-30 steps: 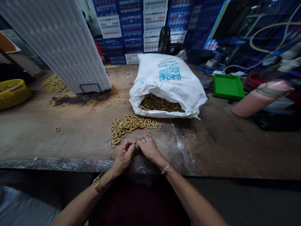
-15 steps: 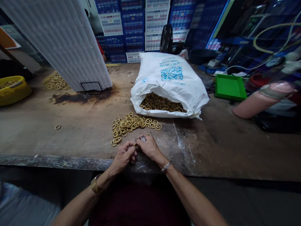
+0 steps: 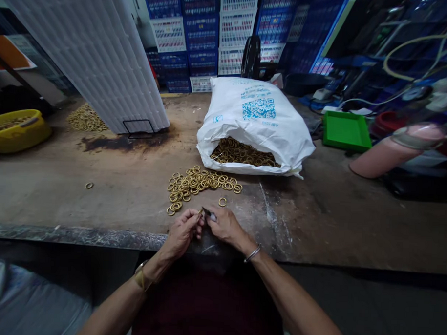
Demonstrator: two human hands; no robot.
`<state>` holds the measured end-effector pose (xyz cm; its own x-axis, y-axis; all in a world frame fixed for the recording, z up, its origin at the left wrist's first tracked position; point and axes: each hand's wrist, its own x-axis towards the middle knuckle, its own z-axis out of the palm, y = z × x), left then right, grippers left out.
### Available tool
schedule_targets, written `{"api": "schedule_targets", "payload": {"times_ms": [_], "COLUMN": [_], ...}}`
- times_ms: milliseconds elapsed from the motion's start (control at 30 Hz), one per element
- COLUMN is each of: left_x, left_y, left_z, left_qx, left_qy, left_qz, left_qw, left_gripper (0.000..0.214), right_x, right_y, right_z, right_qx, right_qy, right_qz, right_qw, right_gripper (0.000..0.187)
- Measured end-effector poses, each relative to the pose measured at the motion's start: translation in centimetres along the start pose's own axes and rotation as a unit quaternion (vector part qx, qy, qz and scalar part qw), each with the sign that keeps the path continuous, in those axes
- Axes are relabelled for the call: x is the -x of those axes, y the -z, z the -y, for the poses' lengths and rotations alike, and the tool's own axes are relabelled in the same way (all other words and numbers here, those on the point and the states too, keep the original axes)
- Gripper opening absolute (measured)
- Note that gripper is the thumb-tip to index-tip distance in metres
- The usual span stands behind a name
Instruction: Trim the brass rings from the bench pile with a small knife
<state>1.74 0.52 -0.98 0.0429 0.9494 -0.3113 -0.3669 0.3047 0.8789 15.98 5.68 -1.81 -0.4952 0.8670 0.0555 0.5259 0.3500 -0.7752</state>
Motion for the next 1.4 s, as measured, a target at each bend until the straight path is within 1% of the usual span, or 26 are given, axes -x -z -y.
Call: {"api": "schedule_targets", "payload": {"times_ms": [67,167,300,367,433,533,600,633,700,767,867,933,1000,1067,1133,1200,1233,1300,1400], "left_x": [0.0,0.0,-0.1,0.0,0.4,1.4,2.0,2.2,2.1,1.8,1.3,1.1,1.0,0.9,0.7,0.5,0.4,0.4,0.7], "left_y": [0.1,0.2,0.4,0.6,0.6,0.1,-0.4,-0.5,-0.6,-0.4,0.1,0.4,0.6,0.7,0.7,0.6,0.6,0.4,0.1], "left_z": [0.1,0.2,0.3,0.4,0.4,0.0,-0.4,-0.6,-0.7,-0.5,-0.1,-0.1,-0.2,-0.4,-0.6,-0.7,-0.7,-0.7,-0.5], "left_qx": [-0.013,-0.046,-0.095,-0.102,-0.089,-0.032,0.031,0.067,0.129,0.172,0.216,0.248,0.276,0.294,0.302,0.295,0.282,0.240,0.169], "left_qy": [-0.013,-0.032,-0.070,-0.087,-0.086,-0.053,-0.020,-0.003,0.028,0.056,0.097,0.121,0.141,0.158,0.162,0.156,0.150,0.133,0.092], "left_qz": [0.001,-0.003,-0.003,0.003,0.016,0.066,0.098,0.102,0.086,0.058,0.039,0.046,0.060,0.071,0.068,0.048,0.032,-0.005,-0.037], "left_qw": [1.000,0.998,0.993,0.991,0.992,0.996,0.994,0.993,0.988,0.982,0.971,0.960,0.949,0.940,0.937,0.941,0.947,0.962,0.981], "left_gripper": [0.032,0.033,0.033,0.032,0.029,0.026,0.024,0.024,0.024,0.024,0.021,0.017,0.013,0.013,0.015,0.020,0.021,0.021,0.028], "right_x": [0.5,0.7,0.5,0.5,0.5,0.3,0.1,-0.1,-0.5,-0.9,-1.4,-1.6,-1.7,-1.8,-1.8,-1.6,-1.4,-1.1,-0.7], "right_y": [0.0,0.2,0.6,0.7,0.8,0.8,1.0,1.2,1.5,2.0,2.4,2.5,2.6,2.5,2.3,1.9,1.6,1.0,0.0], "right_z": [0.3,1.0,1.6,1.7,1.7,1.0,0.3,-0.1,-0.8,-1.3,-1.6,-1.6,-1.7,-1.7,-1.7,-1.3,-1.0,-0.2,1.3], "right_qx": [0.042,0.078,0.098,0.114,0.147,0.213,0.249,0.264,0.284,0.298,0.308,0.311,0.305,0.280,0.218,0.109,0.044,-0.086,-0.230], "right_qy": [0.020,0.012,0.005,-0.002,-0.016,-0.050,-0.072,-0.081,-0.094,-0.097,-0.093,-0.106,-0.126,-0.133,-0.120,-0.102,-0.096,-0.099,-0.134], "right_qz": [0.032,0.044,0.072,0.086,0.086,0.049,0.006,-0.016,-0.061,-0.085,-0.062,-0.040,-0.041,-0.048,-0.052,-0.060,-0.067,-0.076,-0.063], "right_qw": [0.998,0.996,0.993,0.990,0.985,0.974,0.966,0.961,0.952,0.946,0.945,0.944,0.943,0.950,0.967,0.987,0.992,0.988,0.962], "right_gripper": [0.012,0.012,0.012,0.013,0.015,0.019,0.022,0.023,0.023,0.024,0.025,0.023,0.023,0.020,0.013,0.009,0.008,0.010,0.016]}}
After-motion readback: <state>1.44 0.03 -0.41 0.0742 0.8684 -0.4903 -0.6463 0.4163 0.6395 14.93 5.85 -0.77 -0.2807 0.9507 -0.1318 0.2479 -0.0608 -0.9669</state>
